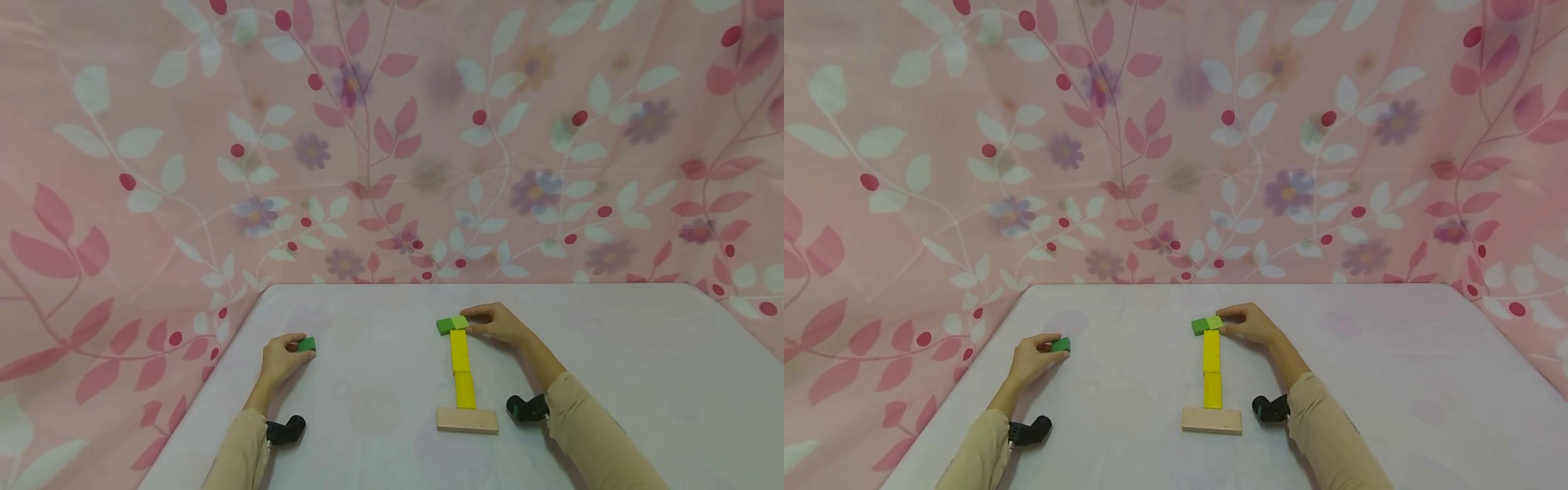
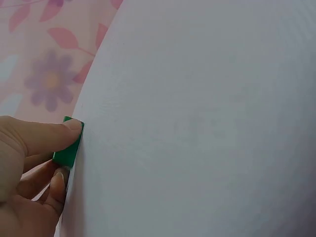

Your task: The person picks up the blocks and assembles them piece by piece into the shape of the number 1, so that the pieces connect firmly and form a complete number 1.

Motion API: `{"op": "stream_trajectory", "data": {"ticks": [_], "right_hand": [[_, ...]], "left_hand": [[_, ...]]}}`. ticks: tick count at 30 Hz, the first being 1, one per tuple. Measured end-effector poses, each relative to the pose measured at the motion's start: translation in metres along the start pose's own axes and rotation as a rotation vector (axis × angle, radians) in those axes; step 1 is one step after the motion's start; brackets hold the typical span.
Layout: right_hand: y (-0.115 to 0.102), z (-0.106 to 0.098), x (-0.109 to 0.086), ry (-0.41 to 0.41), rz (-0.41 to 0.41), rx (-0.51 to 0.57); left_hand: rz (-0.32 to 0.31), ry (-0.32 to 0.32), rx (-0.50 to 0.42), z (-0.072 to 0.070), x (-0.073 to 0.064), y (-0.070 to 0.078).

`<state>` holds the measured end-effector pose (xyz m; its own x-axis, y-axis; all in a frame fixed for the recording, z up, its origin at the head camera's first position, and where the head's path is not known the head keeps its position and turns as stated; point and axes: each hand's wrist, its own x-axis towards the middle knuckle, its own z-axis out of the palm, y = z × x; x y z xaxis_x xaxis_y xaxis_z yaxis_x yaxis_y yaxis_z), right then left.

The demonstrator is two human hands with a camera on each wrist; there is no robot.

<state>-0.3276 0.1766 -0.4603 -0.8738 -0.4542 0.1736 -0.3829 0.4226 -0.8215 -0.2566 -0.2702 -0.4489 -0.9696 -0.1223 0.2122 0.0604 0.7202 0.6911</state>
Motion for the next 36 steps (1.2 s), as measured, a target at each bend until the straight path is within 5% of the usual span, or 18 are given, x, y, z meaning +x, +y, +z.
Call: {"op": "stream_trajectory", "data": {"ticks": [14, 29, 36], "right_hand": [[-0.041, -0.003, -0.013, -0.023, 0.002, 0.021], [-0.002, -0.001, 0.000, -0.008, 0.019, 0.019], [-0.006, -0.002, -0.002, -0.006, 0.018, -0.001]], "left_hand": [[0.016, 0.031, -0.042, 0.004, -0.001, -0.001], [0.033, 0.018, -0.194, 0.024, -0.002, 0.014], [0.060, -0.013, -0.224, 0.041, 0.000, 0.030]]}}
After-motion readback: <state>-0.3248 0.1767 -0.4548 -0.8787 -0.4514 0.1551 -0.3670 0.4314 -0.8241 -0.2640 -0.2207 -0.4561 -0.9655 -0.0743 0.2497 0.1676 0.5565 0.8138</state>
